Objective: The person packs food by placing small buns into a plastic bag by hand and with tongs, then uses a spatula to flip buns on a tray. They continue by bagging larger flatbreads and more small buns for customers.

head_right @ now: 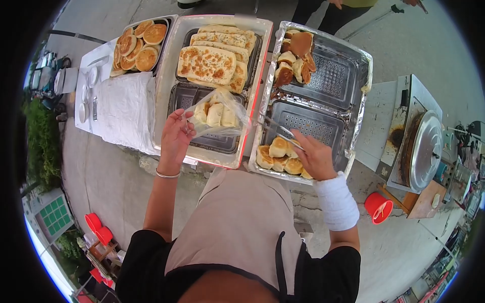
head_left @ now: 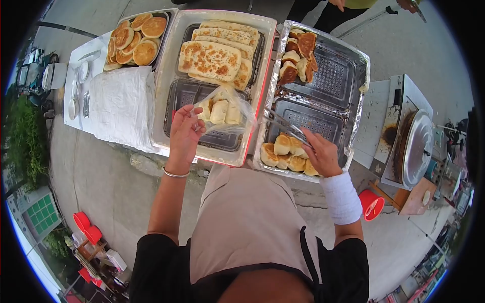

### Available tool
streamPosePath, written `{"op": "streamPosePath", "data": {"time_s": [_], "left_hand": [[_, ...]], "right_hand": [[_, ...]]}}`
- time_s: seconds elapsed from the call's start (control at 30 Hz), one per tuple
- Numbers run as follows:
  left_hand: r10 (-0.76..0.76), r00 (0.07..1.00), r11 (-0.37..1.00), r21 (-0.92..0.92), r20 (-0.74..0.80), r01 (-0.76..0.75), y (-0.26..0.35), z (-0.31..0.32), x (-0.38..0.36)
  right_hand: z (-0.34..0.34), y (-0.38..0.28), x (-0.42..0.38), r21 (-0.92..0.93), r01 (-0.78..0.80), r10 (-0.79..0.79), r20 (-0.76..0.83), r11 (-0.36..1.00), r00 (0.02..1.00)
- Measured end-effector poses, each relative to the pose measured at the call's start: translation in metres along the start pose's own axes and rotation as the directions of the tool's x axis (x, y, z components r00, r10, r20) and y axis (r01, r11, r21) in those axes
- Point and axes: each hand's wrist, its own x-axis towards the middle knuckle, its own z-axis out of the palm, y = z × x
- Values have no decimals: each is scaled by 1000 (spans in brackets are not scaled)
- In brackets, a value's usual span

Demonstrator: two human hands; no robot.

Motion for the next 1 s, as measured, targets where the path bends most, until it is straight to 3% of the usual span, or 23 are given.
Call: {"op": "streamPosePath", "data": {"time_s": [0.07,0.13,0.27,0.4,0.5,0.6,0.87,1.0], "left_hand": [[-12,1000,1000,4,13,12,-3,-4,-2],[-1,999,1000,-13,42,2,-1,-9,1],[-4,997,999,-31,77,6,-1,-17,5],[-7,996,999,-37,93,11,0,-17,6],[-11,995,1000,-20,94,13,-2,-18,7],[-11,996,1000,-19,93,13,-3,-18,8],[-25,998,999,26,54,24,-4,-11,5],[-15,999,1000,20,45,14,-6,-15,4]], "right_hand": [[20,-36,23,-51,77,-76,35,996,997],[13,-38,28,-80,63,-55,92,995,994],[-42,6,-12,-286,118,-48,241,951,969],[-75,32,-75,-445,44,140,371,894,918],[-68,37,-107,-461,-51,249,379,886,892],[-41,46,-113,-416,-82,242,348,906,906],[15,71,-87,-387,76,64,336,919,940],[15,83,-80,-346,69,47,316,936,948]]}}
